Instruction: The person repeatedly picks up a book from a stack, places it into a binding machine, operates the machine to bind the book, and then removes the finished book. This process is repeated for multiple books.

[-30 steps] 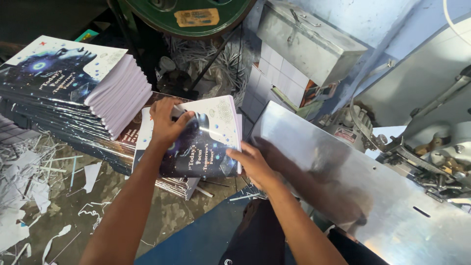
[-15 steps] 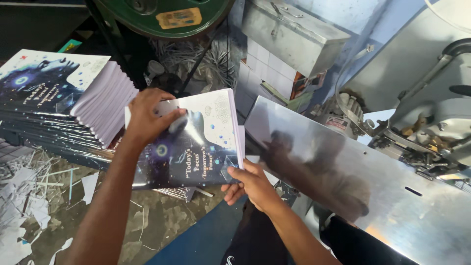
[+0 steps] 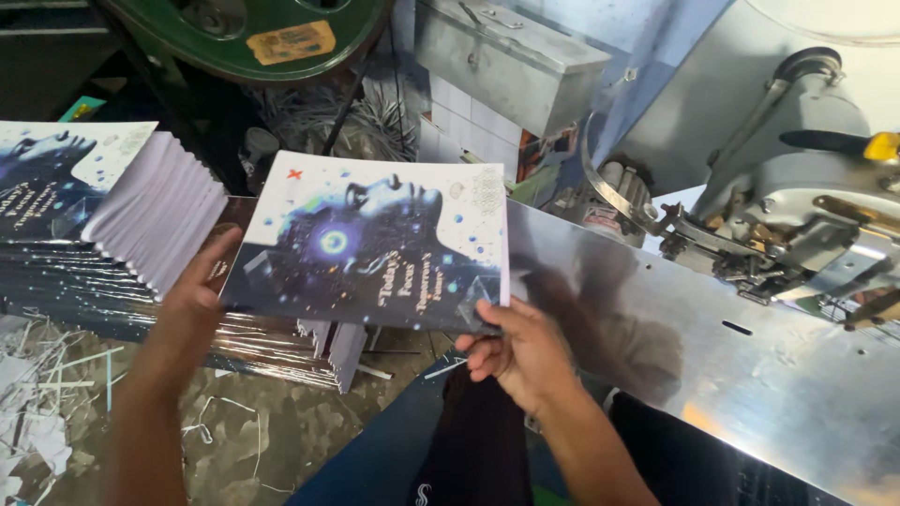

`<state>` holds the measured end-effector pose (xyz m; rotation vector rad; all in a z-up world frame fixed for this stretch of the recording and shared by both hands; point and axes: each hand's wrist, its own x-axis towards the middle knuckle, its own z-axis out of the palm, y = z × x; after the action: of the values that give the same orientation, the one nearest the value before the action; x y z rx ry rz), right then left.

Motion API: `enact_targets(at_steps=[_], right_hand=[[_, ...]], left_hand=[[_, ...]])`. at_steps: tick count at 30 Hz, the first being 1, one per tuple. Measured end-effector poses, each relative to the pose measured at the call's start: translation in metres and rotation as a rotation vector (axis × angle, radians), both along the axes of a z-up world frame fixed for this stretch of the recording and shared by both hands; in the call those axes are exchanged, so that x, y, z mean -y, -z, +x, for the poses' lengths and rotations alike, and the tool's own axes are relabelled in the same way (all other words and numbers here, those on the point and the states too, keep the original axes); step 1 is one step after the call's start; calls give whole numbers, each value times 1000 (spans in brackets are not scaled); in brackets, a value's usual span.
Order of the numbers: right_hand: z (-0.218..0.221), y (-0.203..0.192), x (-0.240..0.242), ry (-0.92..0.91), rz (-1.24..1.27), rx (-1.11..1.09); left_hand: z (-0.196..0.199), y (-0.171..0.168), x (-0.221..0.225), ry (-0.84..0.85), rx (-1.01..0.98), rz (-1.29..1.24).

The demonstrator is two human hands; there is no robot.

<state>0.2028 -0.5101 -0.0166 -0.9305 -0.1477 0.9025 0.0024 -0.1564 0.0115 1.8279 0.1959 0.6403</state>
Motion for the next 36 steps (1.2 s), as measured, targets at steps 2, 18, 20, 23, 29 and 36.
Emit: enact_targets(at_steps=[2, 18, 20, 23, 29, 36], right_hand=[[7, -3, 5, 14, 22, -6], [76, -24, 28, 140, 31, -86], [89, -27, 28, 125, -44, -93], [110, -29, 26, 133, -181, -94], [139, -9, 26, 134, -231, -113], [133, 10, 39, 233, -545, 237]], left_hand=[[4, 4, 28, -3, 67, -55], [137, -48, 35, 162, 176, -116], [156, -51, 28, 175, 94, -172], [188, -51, 21, 204, 23, -205], [247, -31, 13, 320, -82, -275], [291, -2, 18, 337, -166, -311]])
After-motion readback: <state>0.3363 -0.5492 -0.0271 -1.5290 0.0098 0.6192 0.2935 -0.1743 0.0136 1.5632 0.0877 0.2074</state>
